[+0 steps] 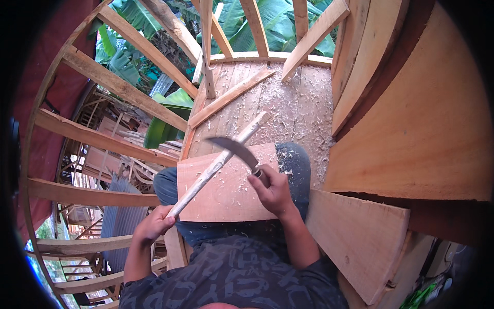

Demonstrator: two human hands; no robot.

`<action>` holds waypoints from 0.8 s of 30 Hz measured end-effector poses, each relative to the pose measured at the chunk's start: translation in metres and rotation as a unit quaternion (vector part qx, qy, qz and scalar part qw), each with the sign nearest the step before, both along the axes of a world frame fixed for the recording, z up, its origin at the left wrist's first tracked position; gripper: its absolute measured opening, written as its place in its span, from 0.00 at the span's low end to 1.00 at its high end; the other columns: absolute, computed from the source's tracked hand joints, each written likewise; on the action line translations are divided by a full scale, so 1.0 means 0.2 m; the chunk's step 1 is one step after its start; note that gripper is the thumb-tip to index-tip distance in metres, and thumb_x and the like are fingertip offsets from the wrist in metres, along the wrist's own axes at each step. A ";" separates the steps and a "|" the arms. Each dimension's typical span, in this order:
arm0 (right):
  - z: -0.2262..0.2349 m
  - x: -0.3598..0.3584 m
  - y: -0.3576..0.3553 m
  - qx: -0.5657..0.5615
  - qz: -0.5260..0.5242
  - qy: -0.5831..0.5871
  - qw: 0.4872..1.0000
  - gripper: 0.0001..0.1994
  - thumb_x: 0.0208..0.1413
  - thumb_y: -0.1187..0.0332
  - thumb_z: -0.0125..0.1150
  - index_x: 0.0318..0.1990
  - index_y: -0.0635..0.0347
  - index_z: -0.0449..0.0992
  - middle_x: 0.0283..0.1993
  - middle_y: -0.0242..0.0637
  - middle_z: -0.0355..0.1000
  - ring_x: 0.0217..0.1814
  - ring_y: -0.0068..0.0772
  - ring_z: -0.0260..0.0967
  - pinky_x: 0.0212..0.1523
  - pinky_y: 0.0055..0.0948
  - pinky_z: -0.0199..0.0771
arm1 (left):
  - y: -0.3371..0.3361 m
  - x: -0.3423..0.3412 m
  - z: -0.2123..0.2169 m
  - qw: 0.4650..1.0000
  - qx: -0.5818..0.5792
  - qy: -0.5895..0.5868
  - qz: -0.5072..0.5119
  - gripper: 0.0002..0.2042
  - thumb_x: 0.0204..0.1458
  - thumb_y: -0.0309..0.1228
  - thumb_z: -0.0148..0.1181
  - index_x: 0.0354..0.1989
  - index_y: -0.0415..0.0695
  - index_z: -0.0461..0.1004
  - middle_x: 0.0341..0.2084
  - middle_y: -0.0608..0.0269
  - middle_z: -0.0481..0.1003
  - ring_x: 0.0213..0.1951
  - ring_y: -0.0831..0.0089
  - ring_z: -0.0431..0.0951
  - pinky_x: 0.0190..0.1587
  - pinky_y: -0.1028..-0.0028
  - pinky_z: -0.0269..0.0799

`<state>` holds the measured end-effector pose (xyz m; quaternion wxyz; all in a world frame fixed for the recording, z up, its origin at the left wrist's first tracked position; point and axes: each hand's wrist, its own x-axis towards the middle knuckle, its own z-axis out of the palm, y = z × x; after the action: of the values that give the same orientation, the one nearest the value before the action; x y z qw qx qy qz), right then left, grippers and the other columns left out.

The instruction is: The person sits on a wooden floor structure and uses a curved knife to shave and shape a long, thin piece of wood. They hold the wood with their left hand and repeatedly scrape the surface with the knife in their right hand, creating wood shavings.

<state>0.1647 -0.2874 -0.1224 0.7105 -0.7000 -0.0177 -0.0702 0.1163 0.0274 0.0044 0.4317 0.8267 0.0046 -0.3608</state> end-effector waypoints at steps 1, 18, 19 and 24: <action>-0.04 0.00 0.02 0.058 -0.038 0.056 0.996 0.08 0.56 0.68 0.58 0.31 0.63 0.70 0.16 0.22 0.57 0.19 0.11 0.50 0.18 0.20 0.51 | -0.01 0.00 0.01 1.000 0.017 -0.016 -0.001 0.28 0.51 0.56 0.53 0.33 0.36 0.68 0.19 0.69 0.64 0.26 0.79 0.62 0.29 0.75 0.62; 0.16 -0.02 -0.06 0.268 0.234 0.102 0.929 0.07 0.61 0.68 0.51 0.36 0.63 0.66 0.15 0.26 0.59 0.10 0.15 0.56 0.10 0.18 0.56 | 0.03 0.03 0.10 0.976 0.133 -0.173 -0.013 0.25 0.42 0.51 0.63 0.29 0.36 0.71 0.16 0.57 0.71 0.21 0.72 0.70 0.27 0.71 0.66; 0.15 -0.02 -0.07 0.276 0.244 0.094 0.925 0.07 0.61 0.68 0.51 0.36 0.63 0.66 0.15 0.26 0.59 0.10 0.15 0.55 0.10 0.18 0.55 | 0.02 0.04 0.11 0.977 0.128 -0.169 -0.009 0.25 0.42 0.51 0.63 0.29 0.36 0.71 0.16 0.57 0.71 0.21 0.72 0.70 0.27 0.72 0.66; 0.11 -0.03 -0.05 0.312 0.231 0.090 0.917 0.07 0.62 0.67 0.51 0.36 0.62 0.66 0.13 0.25 0.57 0.08 0.15 0.51 0.08 0.18 0.51 | 0.05 0.03 0.12 0.982 0.100 -0.161 0.010 0.27 0.41 0.52 0.64 0.30 0.35 0.72 0.16 0.58 0.70 0.22 0.75 0.68 0.28 0.72 0.66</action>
<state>0.1589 -0.2975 -0.0996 0.8878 -0.4227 -0.0920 0.1571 0.1223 0.0373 0.0279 0.3454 0.9130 -0.0207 -0.2159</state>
